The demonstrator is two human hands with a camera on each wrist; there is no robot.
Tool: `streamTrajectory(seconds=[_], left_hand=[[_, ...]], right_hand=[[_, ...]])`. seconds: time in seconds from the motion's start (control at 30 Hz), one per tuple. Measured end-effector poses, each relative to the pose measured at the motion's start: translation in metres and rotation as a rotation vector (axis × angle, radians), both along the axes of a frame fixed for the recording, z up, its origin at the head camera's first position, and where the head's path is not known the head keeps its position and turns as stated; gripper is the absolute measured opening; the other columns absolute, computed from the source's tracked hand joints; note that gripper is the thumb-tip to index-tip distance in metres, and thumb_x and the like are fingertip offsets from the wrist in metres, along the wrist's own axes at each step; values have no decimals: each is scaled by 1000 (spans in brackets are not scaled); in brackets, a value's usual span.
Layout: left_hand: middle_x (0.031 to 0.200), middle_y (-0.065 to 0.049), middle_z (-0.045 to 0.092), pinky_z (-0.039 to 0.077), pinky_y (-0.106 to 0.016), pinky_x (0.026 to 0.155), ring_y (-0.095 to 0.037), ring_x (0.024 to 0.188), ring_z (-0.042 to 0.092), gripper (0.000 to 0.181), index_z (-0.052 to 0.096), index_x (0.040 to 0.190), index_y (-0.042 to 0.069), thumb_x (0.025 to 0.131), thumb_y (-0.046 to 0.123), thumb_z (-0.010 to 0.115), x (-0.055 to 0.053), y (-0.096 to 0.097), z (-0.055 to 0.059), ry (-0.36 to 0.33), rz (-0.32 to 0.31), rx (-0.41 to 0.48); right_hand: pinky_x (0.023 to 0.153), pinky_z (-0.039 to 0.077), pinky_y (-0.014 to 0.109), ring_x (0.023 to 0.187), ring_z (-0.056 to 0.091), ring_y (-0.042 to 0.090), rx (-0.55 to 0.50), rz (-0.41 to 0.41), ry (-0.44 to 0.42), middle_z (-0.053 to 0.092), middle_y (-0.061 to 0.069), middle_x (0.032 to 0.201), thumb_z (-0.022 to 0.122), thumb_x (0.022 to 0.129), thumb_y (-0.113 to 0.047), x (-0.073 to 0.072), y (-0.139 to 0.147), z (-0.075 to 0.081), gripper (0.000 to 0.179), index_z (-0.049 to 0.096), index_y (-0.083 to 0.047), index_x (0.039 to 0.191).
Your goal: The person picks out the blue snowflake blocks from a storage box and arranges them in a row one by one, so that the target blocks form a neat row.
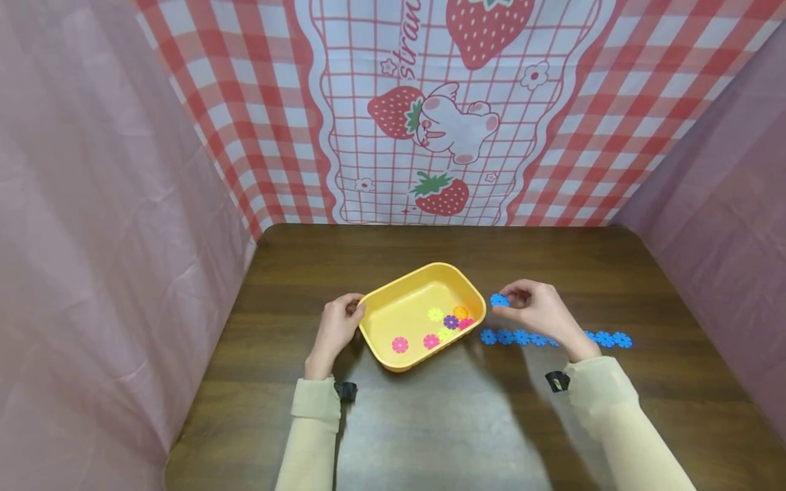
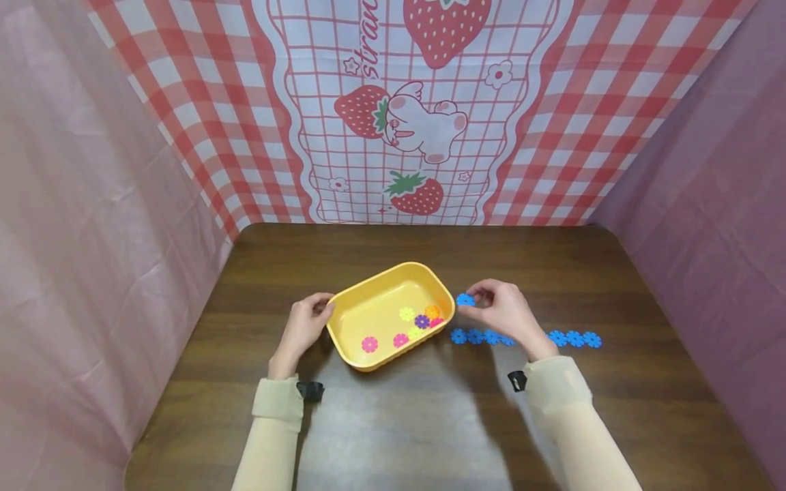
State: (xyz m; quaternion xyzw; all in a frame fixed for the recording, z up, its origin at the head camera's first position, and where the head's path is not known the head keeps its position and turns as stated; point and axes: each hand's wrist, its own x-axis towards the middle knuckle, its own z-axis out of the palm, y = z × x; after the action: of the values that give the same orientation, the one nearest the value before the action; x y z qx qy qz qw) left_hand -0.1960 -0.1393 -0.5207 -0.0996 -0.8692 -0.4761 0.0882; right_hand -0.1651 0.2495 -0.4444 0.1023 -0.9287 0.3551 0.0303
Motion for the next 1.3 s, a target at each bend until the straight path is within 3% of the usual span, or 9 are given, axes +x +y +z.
streamTrajectory(seconds=[0.57,1.0,1.3], left_hand=[[93,-15,71,57,-36,71,-23,81,67,19,71,109,-3,95,8,67,1,-2,2,-29,5,-6],[91,-15,71,56,-36,71,-24,79,66,18,72,108,-4,94,6,68,-1,0,0,-18,2,-1],[92,-14,71,56,-35,70,-23,80,66,18,72,108,-3,95,8,67,1,0,1,-32,4,-5]], right_hand=[[63,46,27,76,54,23,40,-141,-27,65,7,88,80,85,-38,13,55,-9,38,71,-5,103],[58,43,21,70,53,10,46,-234,13,67,9,87,80,85,-36,28,104,-19,39,71,-2,102],[57,42,20,69,52,7,60,-313,6,67,6,83,80,85,-38,37,133,-25,41,71,-1,102]])
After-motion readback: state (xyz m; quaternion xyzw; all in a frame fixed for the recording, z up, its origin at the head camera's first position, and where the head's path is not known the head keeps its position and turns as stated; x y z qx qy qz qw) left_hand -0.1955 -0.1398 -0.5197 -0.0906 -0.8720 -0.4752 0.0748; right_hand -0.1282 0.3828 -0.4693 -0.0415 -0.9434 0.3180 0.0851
